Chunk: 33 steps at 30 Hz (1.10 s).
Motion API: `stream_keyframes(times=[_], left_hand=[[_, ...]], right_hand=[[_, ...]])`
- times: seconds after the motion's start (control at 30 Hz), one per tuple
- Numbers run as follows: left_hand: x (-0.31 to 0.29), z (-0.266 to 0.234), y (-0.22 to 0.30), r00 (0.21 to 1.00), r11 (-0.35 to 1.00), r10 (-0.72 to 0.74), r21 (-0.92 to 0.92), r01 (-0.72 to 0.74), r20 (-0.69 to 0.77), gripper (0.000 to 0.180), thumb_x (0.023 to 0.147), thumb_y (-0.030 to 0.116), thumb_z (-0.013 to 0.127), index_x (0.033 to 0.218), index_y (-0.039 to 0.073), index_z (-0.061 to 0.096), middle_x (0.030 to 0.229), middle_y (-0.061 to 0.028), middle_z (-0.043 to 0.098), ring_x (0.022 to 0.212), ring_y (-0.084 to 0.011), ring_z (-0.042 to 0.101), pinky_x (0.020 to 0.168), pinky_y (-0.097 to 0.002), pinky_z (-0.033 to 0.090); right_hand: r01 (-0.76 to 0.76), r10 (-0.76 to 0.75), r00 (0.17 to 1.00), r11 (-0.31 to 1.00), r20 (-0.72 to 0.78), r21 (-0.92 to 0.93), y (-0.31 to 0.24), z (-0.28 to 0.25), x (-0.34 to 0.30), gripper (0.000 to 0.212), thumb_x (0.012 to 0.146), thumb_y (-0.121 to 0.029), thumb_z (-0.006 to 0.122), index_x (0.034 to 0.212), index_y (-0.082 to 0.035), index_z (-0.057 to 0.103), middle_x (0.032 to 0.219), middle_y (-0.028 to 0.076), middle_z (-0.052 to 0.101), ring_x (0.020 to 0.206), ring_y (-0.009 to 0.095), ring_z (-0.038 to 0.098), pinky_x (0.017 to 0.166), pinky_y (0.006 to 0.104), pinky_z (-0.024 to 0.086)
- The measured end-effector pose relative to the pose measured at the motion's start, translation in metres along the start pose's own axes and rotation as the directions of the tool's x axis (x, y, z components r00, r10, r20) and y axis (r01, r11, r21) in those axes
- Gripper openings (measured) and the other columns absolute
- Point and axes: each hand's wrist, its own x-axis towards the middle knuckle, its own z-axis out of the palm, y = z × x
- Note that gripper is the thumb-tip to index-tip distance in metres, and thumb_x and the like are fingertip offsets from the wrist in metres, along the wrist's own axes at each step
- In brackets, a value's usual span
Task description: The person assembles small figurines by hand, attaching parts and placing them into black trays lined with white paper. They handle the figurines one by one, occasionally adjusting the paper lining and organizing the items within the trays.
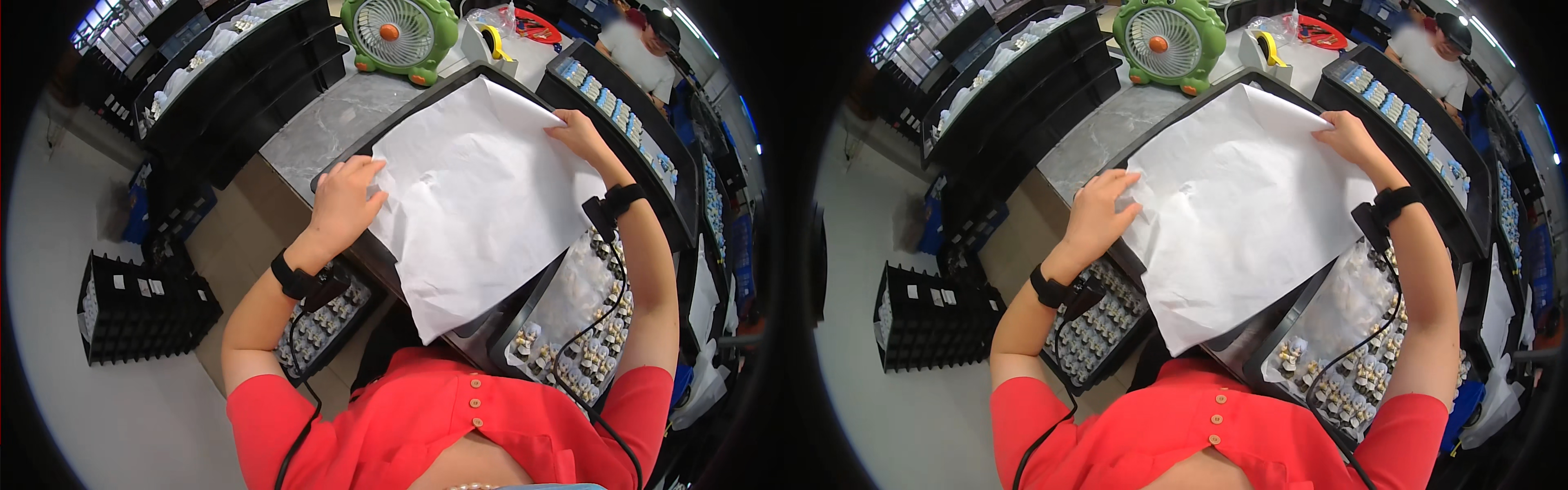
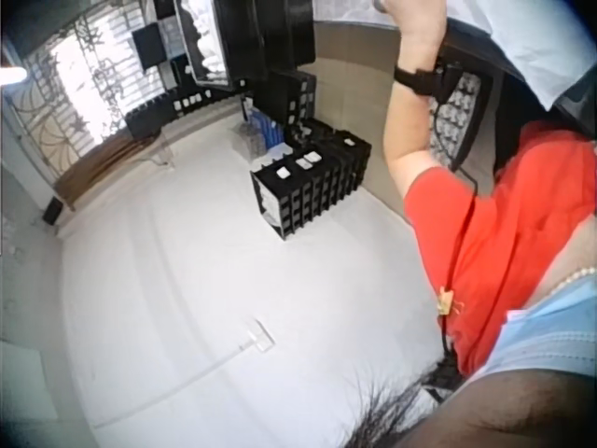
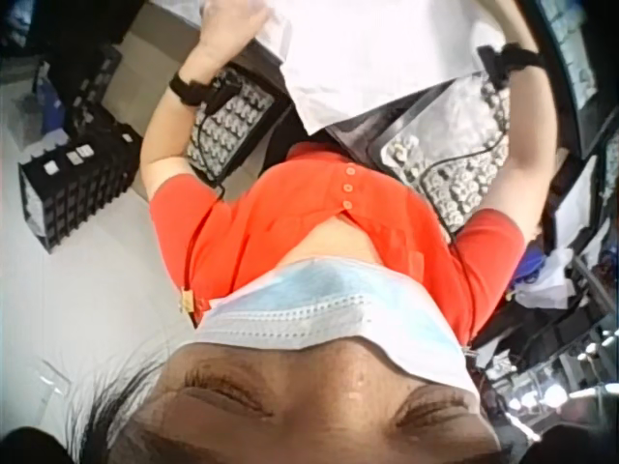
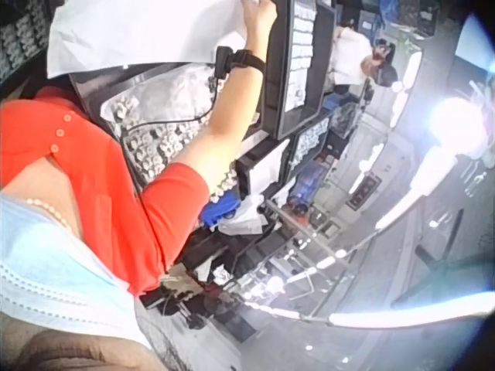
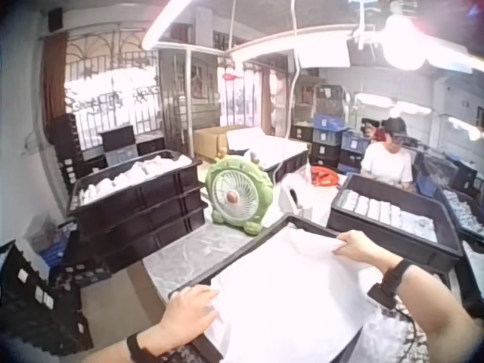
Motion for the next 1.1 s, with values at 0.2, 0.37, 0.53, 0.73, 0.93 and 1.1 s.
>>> stream_keyframes(times=[0.2,0.37,0.53,0.73,0.93,1.1], left_hand=[[0.000,-0.002,-0.007,0.990,0.970,-0.019,0.244,-0.015,0.137,0.034,0.069,0.021,0.069,0.100,0.008,0.064,0.102,-0.0055,0.059,0.096,-0.0238,0.051,0.082,-0.0371,0.036],[0.024,-0.023,0.003,0.932,0.905,-0.038,0.407,-0.120,0.359,0.031,0.071,0.021,0.069,0.097,0.006,0.064,0.108,-0.0096,0.056,0.099,-0.0260,0.049,0.083,-0.0379,0.036],[0.084,-0.015,0.042,0.898,0.892,0.304,0.237,-0.386,0.318,0.039,0.076,0.031,0.065,0.105,0.005,0.060,0.117,-0.0154,0.051,0.110,-0.0312,0.045,0.091,-0.0432,0.034],[0.147,0.093,0.050,0.883,0.921,0.294,0.140,-0.365,0.366,0.057,0.087,0.047,0.049,0.128,0.009,0.043,0.134,-0.0196,0.035,0.121,-0.0385,0.034,0.098,-0.0531,0.026],[0.167,0.136,0.041,0.887,0.970,0.124,0.136,-0.204,0.446,0.070,0.084,0.061,0.041,0.138,0.017,0.032,0.144,-0.0185,0.021,0.129,-0.0416,0.022,0.103,-0.0571,0.016],[0.174,0.136,0.039,0.860,0.968,0.061,0.179,-0.174,0.507,0.073,0.083,0.067,0.035,0.141,0.024,0.027,0.147,-0.0178,0.015,0.134,-0.0413,0.013,0.106,-0.0559,0.010]], right_hand=[[0.042,-0.057,0.995,0.983,-0.080,-0.178,0.001,0.017,0.043,0.032,0.075,-0.021,0.067,0.095,0.003,0.063,0.087,0.021,0.065,0.082,0.032,0.063,0.074,0.0354,0.048],[0.099,-0.119,0.986,0.980,-0.114,-0.172,0.007,0.038,0.064,0.032,0.073,-0.023,0.067,0.092,0.002,0.064,0.086,0.021,0.064,0.081,0.033,0.063,0.074,0.0365,0.048],[0.110,-0.121,0.991,0.981,-0.059,-0.158,0.010,0.041,0.072,0.030,0.072,-0.025,0.066,0.088,0.001,0.066,0.082,0.020,0.065,0.080,0.033,0.063,0.074,0.0363,0.049],[0.016,-0.018,1.000,0.959,-0.006,-0.283,-0.003,0.046,0.076,0.059,0.070,-0.027,0.069,0.121,-0.005,0.050,0.112,0.020,0.057,0.104,0.034,0.055,0.089,0.0408,0.044],[0.115,-0.123,0.992,0.972,-0.025,-0.203,0.011,0.022,0.042,0.079,0.069,-0.036,0.072,0.133,-0.007,0.036,0.130,0.021,0.042,0.117,0.035,0.045,0.097,0.0445,0.038],[0.118,0.025,0.951,0.892,0.309,-0.435,-0.014,0.017,-0.020,0.085,0.072,-0.057,0.063,0.137,-0.013,0.033,0.139,0.019,0.033,0.128,0.033,0.033,0.101,0.0570,0.023]])
